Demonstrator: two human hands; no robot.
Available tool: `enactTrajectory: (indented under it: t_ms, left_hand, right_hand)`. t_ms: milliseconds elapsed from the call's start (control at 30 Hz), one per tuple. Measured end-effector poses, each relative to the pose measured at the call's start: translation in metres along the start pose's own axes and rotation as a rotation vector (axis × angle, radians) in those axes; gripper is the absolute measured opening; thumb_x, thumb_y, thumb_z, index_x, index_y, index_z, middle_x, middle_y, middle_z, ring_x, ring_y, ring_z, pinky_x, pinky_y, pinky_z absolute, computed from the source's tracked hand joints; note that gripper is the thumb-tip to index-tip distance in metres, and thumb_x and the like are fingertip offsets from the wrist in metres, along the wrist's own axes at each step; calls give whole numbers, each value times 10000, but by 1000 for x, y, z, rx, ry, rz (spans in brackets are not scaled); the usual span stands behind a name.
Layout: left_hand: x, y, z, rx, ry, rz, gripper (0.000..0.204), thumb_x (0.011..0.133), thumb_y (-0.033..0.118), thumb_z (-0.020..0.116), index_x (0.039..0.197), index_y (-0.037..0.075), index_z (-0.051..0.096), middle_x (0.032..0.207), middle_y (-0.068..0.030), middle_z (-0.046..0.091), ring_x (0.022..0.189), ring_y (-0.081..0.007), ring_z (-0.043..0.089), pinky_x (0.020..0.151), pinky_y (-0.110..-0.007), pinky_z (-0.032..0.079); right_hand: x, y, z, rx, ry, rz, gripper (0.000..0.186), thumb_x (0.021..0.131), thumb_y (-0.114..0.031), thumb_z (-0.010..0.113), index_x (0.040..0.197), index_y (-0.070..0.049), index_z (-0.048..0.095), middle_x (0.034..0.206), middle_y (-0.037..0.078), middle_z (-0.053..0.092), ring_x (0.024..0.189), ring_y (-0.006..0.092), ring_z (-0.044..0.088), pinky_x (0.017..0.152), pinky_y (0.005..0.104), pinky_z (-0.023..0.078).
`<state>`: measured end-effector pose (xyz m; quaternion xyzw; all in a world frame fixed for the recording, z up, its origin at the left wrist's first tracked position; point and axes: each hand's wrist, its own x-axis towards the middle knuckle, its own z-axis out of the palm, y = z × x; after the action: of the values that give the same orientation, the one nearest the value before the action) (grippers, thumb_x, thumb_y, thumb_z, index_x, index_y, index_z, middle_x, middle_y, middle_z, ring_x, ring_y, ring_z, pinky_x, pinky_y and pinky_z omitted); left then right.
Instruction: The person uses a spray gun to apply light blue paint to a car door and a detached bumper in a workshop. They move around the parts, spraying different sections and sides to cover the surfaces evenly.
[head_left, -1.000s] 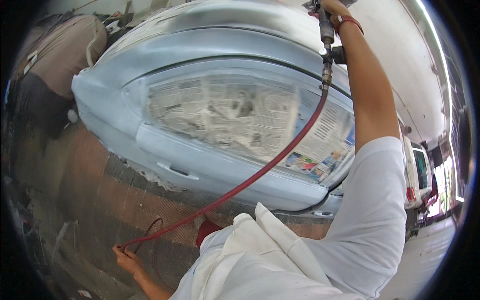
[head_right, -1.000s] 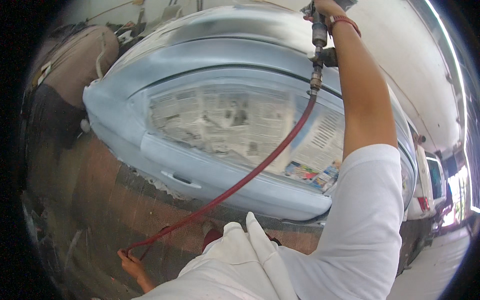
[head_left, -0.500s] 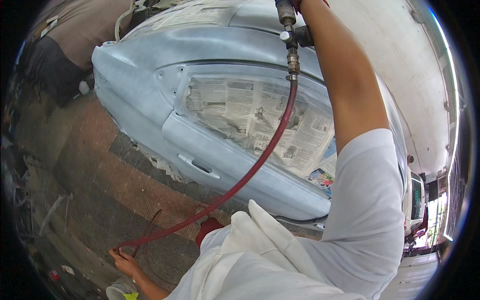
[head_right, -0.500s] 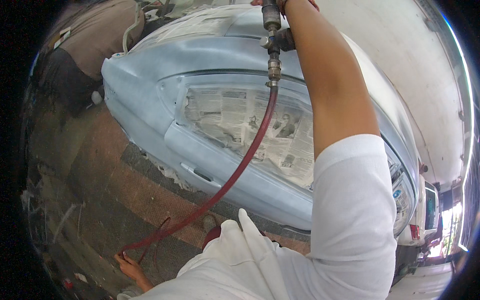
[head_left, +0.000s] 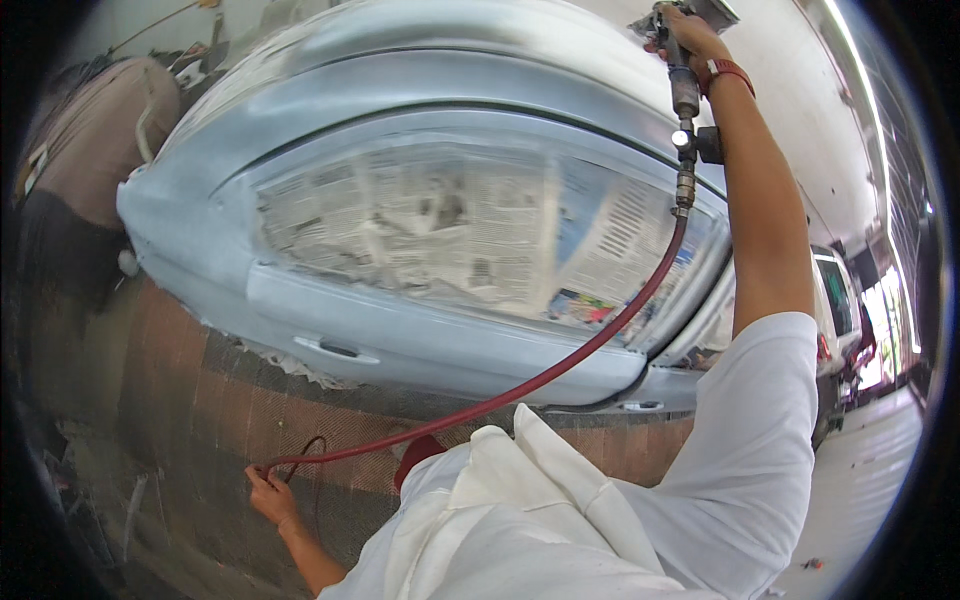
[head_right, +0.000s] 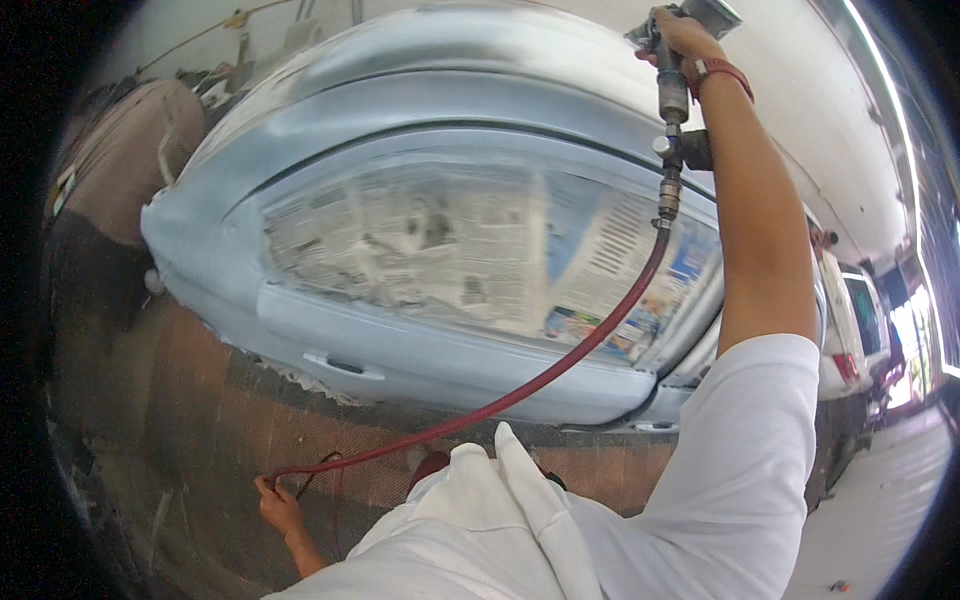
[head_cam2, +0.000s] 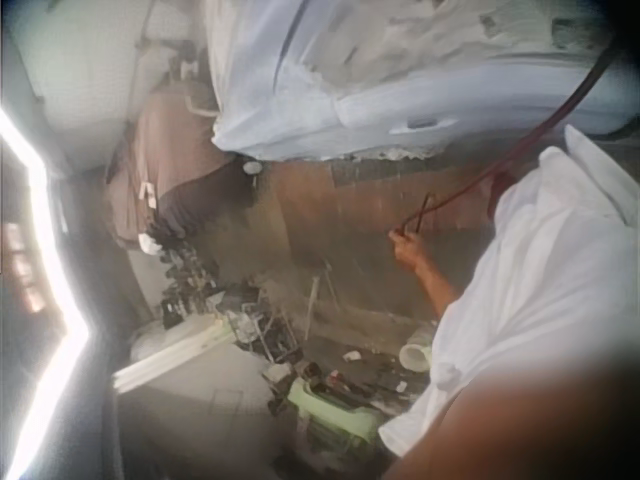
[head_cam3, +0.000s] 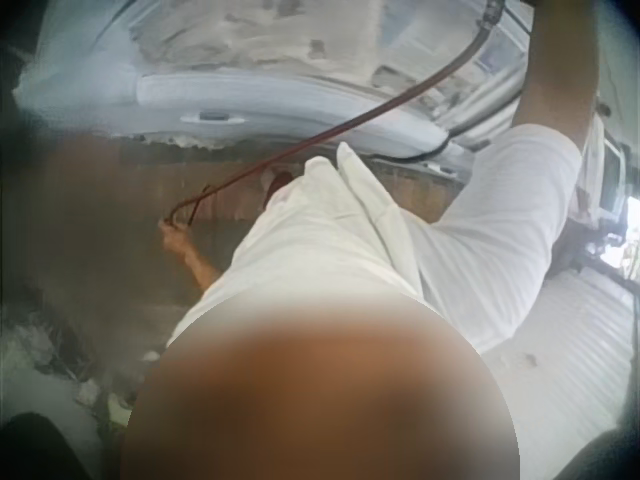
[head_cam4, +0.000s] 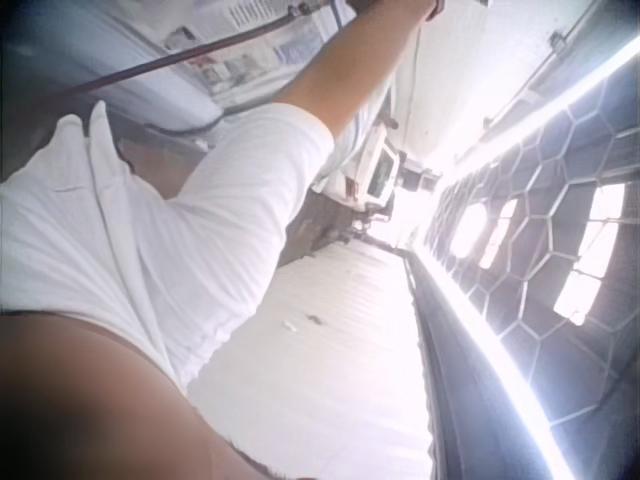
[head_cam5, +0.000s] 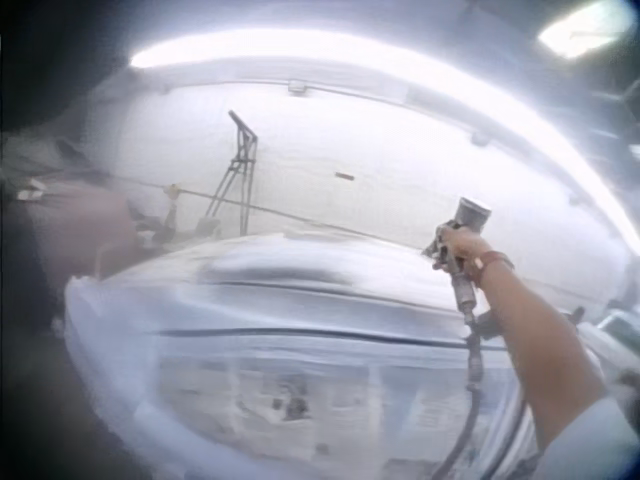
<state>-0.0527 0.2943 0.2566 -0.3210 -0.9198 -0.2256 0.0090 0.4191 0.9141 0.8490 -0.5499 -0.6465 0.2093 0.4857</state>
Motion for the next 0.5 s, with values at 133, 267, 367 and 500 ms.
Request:
enactTrajectory:
  t_ms: [133, 267, 367, 500]
  left_hand:
    - [-28, 68, 16, -49, 89, 223, 157, 993, 66, 602, 1110, -20, 539, 825, -211, 730, 721, -312, 755, 616, -377, 566]
    - [-80, 150, 21, -26, 68, 337, 143, 979, 57, 617, 1083, -12, 547, 775, -193, 708, 653, -293, 721, 585, -358, 546]
    - [-126, 214, 24, -18, -9, 368, 135, 967, 51, 627, 1061, -11, 553, 761, -190, 700, 637, -292, 710, 578, -355, 541]
    - [-180, 280, 28, -23, -17, 493, 149, 949, 45, 644, 1054, -13, 556, 765, -194, 702, 645, -301, 715, 585, -364, 545]
  right_hand:
    - [-4, 70, -136, 7, 71, 35, 344, 1044, -328, 536, 1054, -2, 643, 845, 167, 726, 573, 255, 675, 453, 391, 523]
    - [-16, 135, -266, -139, 119, 69, 437, 1054, -359, 478, 964, -3, 715, 879, 160, 745, 615, 231, 682, 522, 367, 544]
    - [-24, 184, -353, -178, 179, 62, 466, 1063, -354, 450, 938, -6, 734, 891, 147, 753, 645, 226, 689, 542, 370, 550]
    - [-26, 249, -466, -99, 187, 124, 441, 1070, -350, 454, 1001, -8, 722, 905, 141, 755, 651, 221, 689, 527, 359, 545]
